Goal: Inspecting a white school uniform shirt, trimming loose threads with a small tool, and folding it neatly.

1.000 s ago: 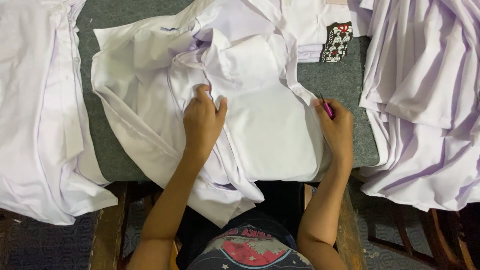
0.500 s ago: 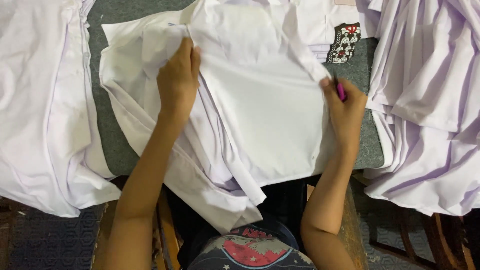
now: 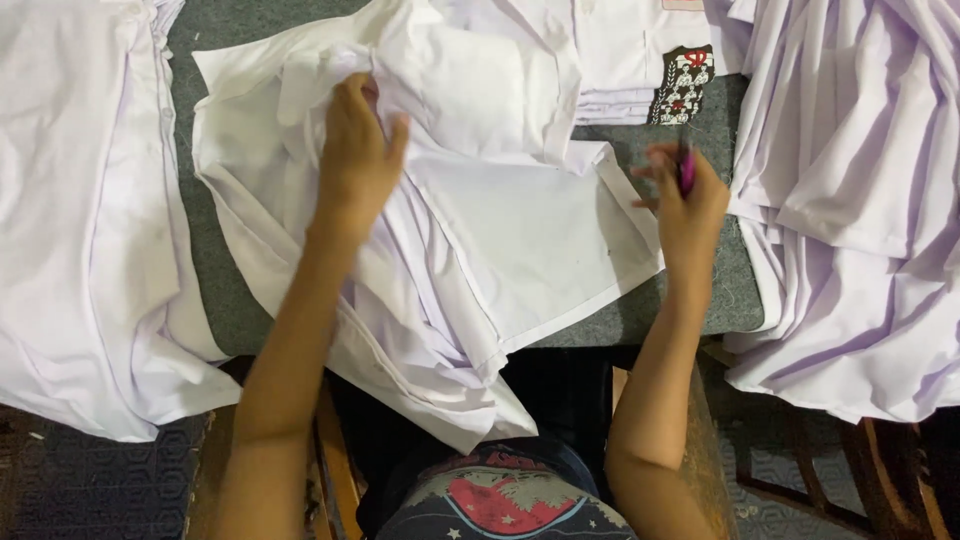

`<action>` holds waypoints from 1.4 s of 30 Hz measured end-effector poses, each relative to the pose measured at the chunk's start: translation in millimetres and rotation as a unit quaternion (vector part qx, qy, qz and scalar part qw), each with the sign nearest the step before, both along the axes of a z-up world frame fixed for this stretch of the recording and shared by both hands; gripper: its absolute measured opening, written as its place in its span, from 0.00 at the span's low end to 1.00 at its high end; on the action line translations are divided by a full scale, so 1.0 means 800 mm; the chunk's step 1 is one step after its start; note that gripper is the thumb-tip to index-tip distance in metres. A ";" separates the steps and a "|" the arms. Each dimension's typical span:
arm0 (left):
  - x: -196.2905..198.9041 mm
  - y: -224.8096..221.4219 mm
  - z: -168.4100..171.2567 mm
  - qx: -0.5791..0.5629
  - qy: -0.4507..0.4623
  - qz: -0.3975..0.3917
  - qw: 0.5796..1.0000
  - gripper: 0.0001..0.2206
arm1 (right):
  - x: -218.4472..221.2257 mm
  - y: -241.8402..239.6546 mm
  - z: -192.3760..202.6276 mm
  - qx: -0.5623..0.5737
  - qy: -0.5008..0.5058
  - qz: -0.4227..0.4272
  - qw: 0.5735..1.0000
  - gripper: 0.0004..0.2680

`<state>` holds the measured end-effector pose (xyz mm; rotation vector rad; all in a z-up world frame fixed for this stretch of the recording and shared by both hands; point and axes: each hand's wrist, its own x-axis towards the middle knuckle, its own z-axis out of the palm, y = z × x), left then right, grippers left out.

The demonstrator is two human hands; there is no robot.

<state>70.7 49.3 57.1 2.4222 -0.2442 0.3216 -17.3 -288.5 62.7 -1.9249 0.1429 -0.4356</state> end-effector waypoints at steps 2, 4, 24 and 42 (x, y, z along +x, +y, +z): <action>-0.041 -0.018 0.000 0.035 -0.058 -0.013 0.998 0.22 | -0.028 0.009 -0.003 0.043 0.007 -0.002 0.999 0.07; -0.077 -0.041 -0.013 0.067 -0.118 -0.027 0.990 0.25 | -0.049 0.023 -0.010 0.085 0.013 -0.005 0.996 0.08; -0.216 -0.114 -0.022 0.244 0.059 -0.230 0.940 0.29 | -0.083 0.014 -0.035 0.085 0.025 0.006 0.996 0.08; -0.252 -0.177 -0.040 0.108 0.070 -0.312 0.941 0.37 | -0.078 0.004 -0.060 0.177 0.005 -0.017 0.984 0.07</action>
